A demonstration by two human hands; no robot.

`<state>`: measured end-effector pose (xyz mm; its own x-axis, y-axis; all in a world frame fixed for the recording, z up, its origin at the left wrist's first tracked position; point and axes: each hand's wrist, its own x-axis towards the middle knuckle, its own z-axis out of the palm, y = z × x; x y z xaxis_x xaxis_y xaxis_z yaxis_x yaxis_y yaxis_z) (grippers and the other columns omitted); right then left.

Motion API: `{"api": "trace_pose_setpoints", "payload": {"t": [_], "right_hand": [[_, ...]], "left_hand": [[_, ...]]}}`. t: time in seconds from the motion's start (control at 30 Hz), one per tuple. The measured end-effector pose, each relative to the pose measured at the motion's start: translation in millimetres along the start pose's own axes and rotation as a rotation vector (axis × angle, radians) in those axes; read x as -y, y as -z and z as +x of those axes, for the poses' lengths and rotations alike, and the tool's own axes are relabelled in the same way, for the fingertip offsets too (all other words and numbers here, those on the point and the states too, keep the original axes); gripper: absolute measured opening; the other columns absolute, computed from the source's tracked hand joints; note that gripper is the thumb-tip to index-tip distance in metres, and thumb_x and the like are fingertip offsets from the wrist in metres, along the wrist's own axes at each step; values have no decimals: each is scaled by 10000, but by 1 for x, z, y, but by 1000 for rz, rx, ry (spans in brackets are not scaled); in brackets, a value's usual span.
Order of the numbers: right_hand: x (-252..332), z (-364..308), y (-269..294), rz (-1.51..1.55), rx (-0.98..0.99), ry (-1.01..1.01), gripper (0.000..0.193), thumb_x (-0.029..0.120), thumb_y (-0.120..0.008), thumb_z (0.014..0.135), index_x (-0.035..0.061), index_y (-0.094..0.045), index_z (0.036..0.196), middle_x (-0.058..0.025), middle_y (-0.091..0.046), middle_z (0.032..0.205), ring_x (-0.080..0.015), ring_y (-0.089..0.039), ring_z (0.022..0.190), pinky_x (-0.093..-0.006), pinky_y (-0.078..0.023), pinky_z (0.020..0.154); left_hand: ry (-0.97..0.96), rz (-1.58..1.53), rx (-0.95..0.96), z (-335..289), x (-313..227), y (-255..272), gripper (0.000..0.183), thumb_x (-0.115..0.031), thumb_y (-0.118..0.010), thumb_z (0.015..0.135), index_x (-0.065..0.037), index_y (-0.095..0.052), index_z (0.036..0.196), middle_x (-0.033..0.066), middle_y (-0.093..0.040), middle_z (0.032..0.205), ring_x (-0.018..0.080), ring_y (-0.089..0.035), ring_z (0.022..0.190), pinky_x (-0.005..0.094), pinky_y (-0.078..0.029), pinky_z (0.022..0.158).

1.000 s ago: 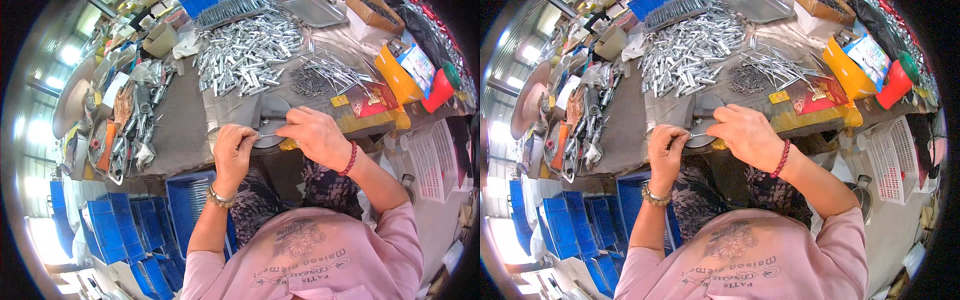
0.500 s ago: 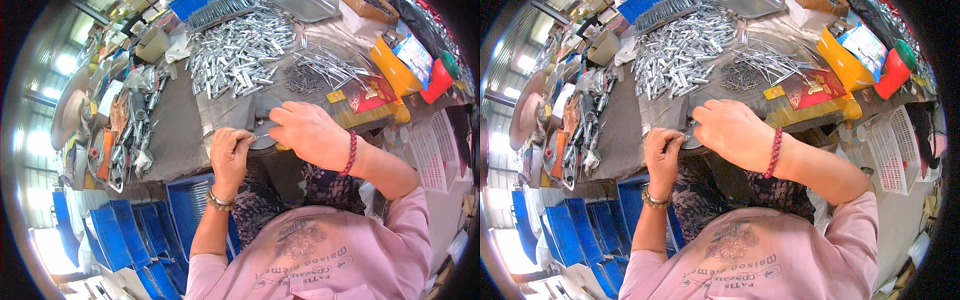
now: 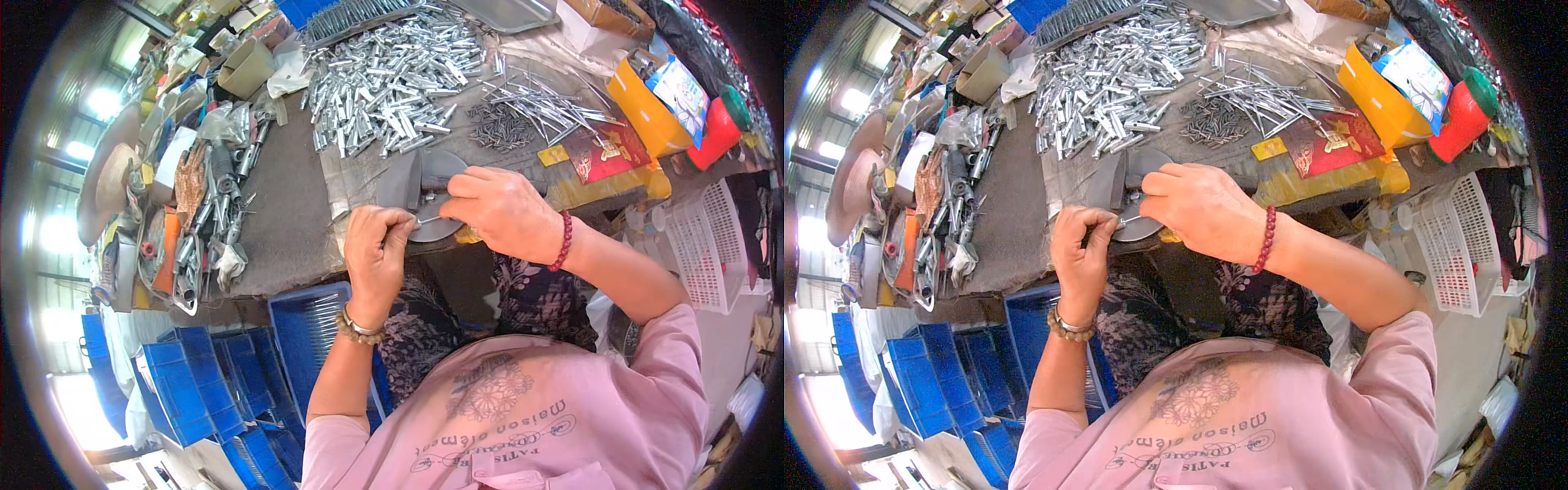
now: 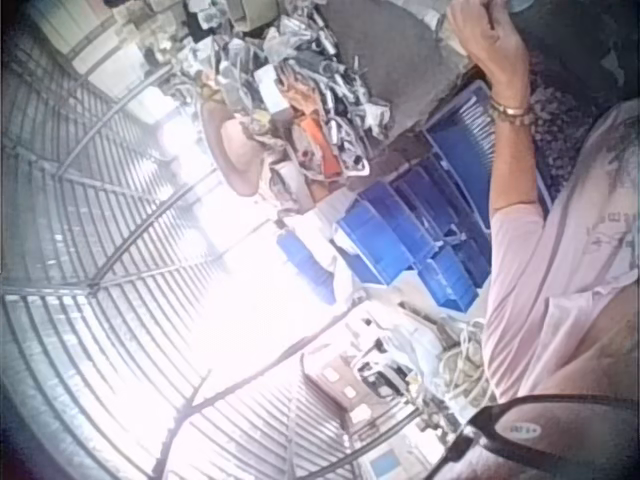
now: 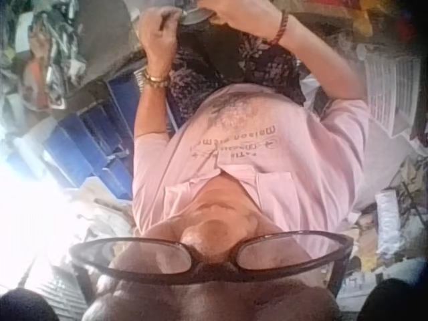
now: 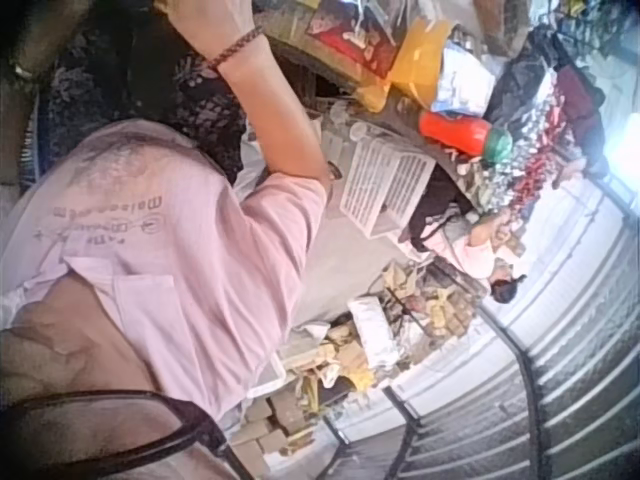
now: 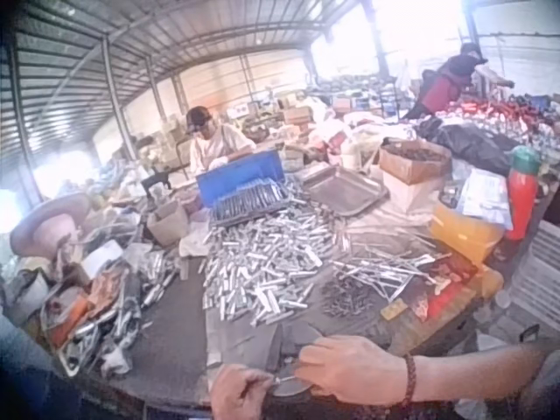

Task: The person assembles metal components by inserting metal pins into metal sleeves, hammering them over a metal disc, and placing the finished pieces into a blue plastic container.

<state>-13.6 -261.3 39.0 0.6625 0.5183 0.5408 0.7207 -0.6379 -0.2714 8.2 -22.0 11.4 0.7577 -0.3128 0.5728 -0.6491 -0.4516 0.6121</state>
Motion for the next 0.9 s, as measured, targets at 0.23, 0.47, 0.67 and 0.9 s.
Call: {"api": "trace_pose_setpoints", "payload": {"t": [0.23,0.47,0.67,0.9], "right_hand": [[1,0,-2,-42,-26,-14,179,75,-684,797,104,-772,949,-60,-572,878,-274,-650,882,-402,-551,760],[-1,2,-1,-36,-13,-17,195,82,-682,812,119,-800,962,-53,-561,858,-265,-644,867,-396,-545,748],[9,5,11,-112,45,-13,237,92,-695,817,110,-790,1033,-60,-627,989,-275,-638,980,-424,-526,858],[-3,-2,10,-198,5,-199,440,13,-708,799,97,-749,1228,-95,-652,1127,-306,-647,1031,-434,-527,924]], "left_hand": [[44,-27,47,-3,0,7,104,-3,-786,870,-32,-744,961,89,-714,951,281,-645,916,378,-507,817],[90,-86,53,-5,2,18,103,10,-779,884,-12,-775,984,101,-739,987,252,-686,984,352,-528,879],[46,113,85,-4,-5,22,96,-12,-798,866,-22,-780,959,90,-711,971,264,-671,939,361,-521,844],[147,7,107,-4,-3,24,121,-37,-815,858,-6,-769,966,88,-675,911,260,-661,876,355,-521,785]]}}
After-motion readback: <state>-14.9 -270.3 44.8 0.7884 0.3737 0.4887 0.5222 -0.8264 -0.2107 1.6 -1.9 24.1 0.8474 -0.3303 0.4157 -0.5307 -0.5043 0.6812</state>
